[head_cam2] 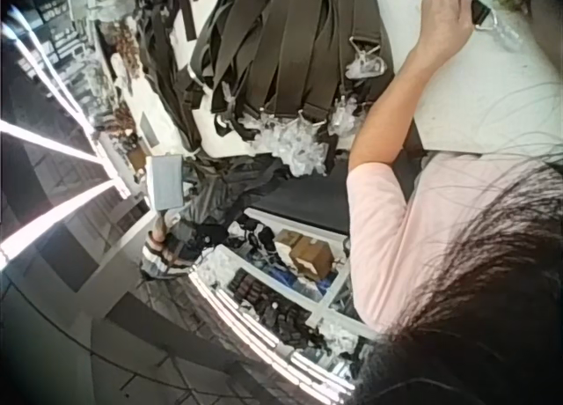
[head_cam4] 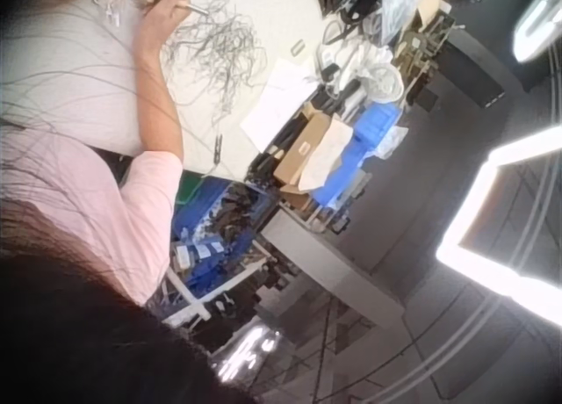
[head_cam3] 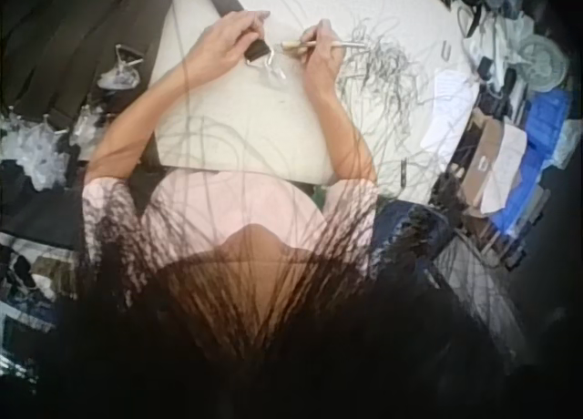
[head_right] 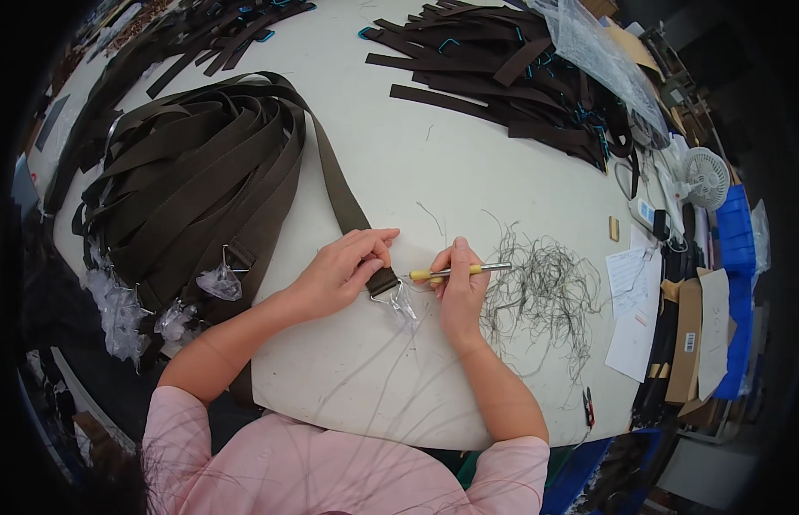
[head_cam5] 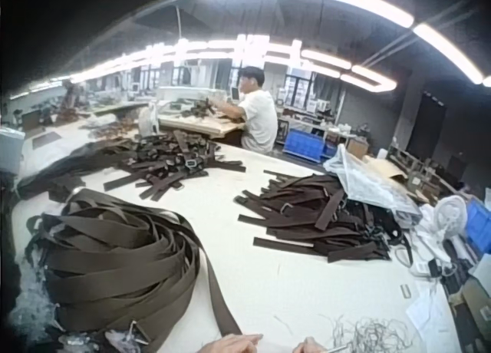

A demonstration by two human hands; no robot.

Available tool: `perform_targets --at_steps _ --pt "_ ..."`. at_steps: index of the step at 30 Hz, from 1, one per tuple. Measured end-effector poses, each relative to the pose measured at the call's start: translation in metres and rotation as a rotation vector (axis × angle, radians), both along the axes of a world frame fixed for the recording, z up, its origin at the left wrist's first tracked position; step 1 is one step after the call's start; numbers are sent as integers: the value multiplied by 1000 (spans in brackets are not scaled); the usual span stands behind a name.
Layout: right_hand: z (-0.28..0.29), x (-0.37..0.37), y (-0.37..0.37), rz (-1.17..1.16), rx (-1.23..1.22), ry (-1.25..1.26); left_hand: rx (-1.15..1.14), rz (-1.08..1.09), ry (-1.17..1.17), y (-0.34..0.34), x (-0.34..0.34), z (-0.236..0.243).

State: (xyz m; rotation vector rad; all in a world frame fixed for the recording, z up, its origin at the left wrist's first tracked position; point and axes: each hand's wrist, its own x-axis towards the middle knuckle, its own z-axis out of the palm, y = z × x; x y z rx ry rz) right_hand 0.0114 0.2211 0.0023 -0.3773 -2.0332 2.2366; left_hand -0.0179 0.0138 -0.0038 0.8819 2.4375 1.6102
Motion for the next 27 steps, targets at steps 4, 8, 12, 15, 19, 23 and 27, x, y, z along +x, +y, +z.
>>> perform_targets --at_steps 4,8,12,15,19,23,27 --pt "1 0 -2 1 63 -2 19 21 -55 4 1 5" --pt "-2 -3 2 -31 -43 27 43 -19 -130 5 1 1" --pt "8 -5 5 69 -200 -28 97 -38 -113 7 2 -4" --pt "12 -11 8 293 -385 -31 96 -44 -72 5 6 -5" --pt "16 -20 14 413 -448 -123 50 20 0 4 11 -7" --pt "19 -27 20 221 -304 21 69 133 -155 0 15 0" --pt "19 -24 11 372 -569 -3 37 200 -120 1 21 4"
